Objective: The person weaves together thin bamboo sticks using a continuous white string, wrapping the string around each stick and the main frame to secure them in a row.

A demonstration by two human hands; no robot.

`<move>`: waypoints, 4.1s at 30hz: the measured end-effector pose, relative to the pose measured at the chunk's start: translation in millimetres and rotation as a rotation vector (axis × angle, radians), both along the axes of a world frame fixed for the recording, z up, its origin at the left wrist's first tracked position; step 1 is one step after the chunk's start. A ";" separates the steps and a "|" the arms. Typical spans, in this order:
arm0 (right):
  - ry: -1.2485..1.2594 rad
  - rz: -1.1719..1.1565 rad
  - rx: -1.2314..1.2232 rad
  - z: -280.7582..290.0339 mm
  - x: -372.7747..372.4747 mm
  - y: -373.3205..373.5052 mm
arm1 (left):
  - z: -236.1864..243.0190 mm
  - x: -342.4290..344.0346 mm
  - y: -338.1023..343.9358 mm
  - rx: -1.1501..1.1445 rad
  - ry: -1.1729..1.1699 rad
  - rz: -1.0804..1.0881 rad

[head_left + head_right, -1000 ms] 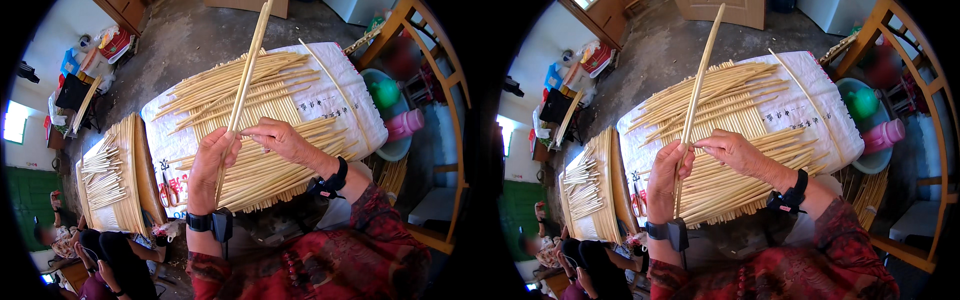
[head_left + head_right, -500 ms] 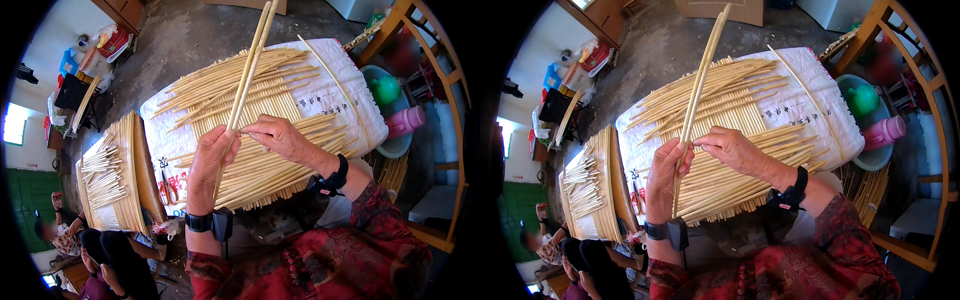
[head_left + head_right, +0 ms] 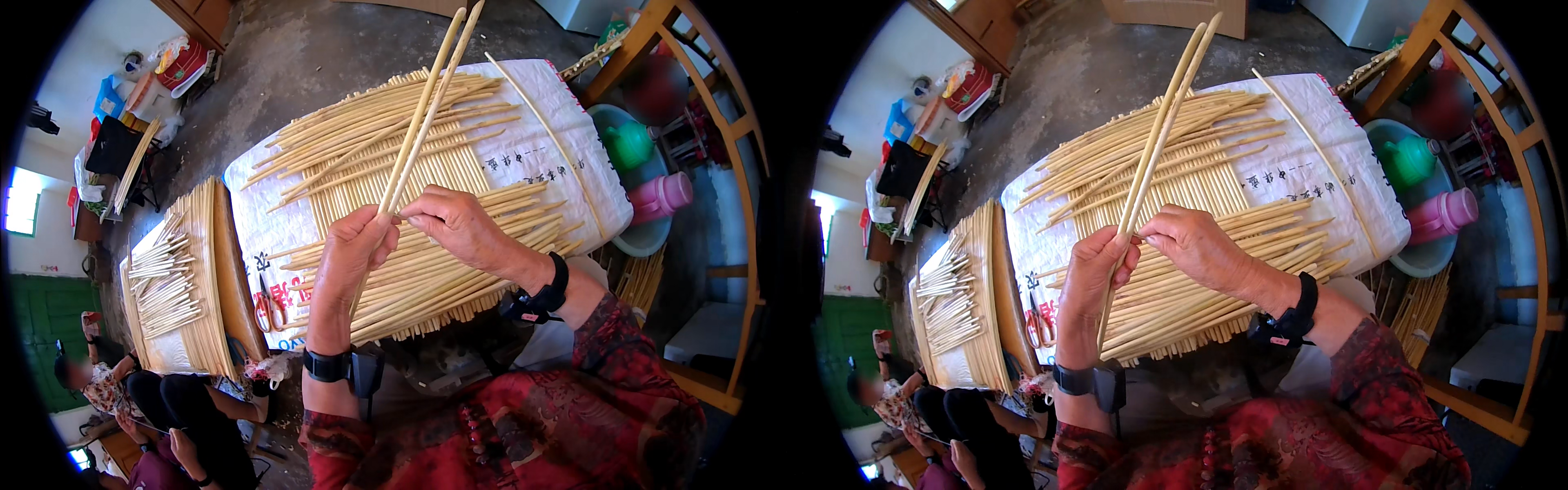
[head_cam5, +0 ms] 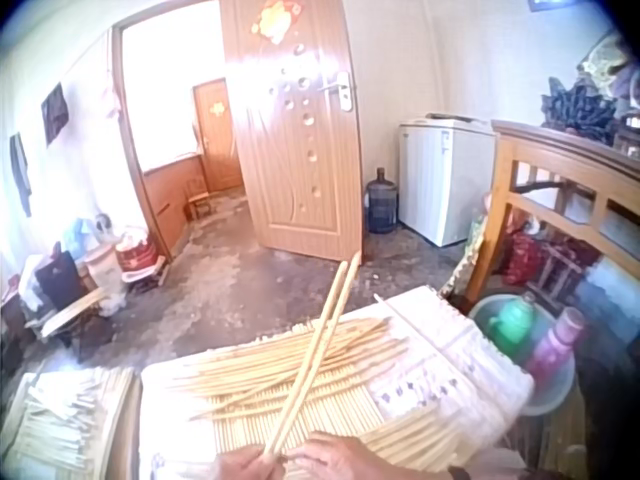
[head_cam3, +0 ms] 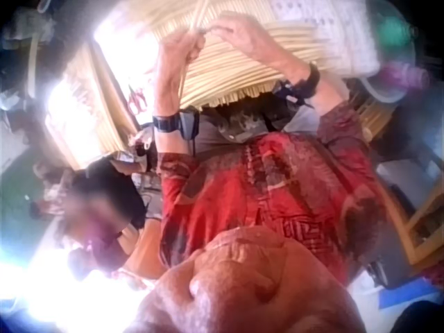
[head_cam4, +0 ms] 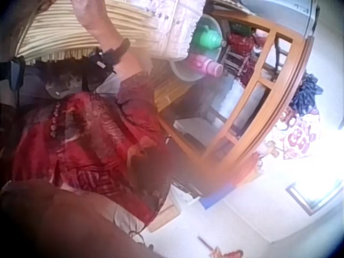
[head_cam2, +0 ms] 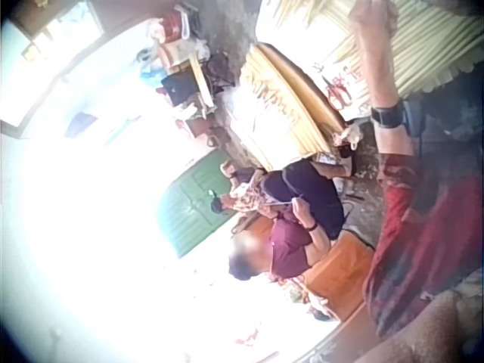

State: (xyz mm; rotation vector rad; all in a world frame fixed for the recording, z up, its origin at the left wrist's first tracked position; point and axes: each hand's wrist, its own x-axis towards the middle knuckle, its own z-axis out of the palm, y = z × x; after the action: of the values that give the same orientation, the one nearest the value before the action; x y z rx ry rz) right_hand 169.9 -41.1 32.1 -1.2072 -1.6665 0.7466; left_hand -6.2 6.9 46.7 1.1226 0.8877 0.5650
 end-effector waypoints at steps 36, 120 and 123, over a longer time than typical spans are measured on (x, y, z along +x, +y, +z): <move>0.023 0.055 -0.237 8.2 17.6 -27.0 | -2.4 -1.3 -5.8 0.011 -0.044 -0.107; -0.052 0.239 0.170 3.9 38.5 -19.0 | 4.7 14.1 -35.4 1.501 0.392 -0.005; -0.059 0.174 0.097 -3.5 33.7 -20.5 | 2.5 15.7 -36.1 1.410 0.393 -0.017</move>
State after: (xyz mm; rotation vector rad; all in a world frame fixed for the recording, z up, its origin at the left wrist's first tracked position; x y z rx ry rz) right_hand 203.6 -61.5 28.6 -1.0351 -1.8521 0.7330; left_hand 9.5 -29.2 49.2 2.5720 0.7492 1.0176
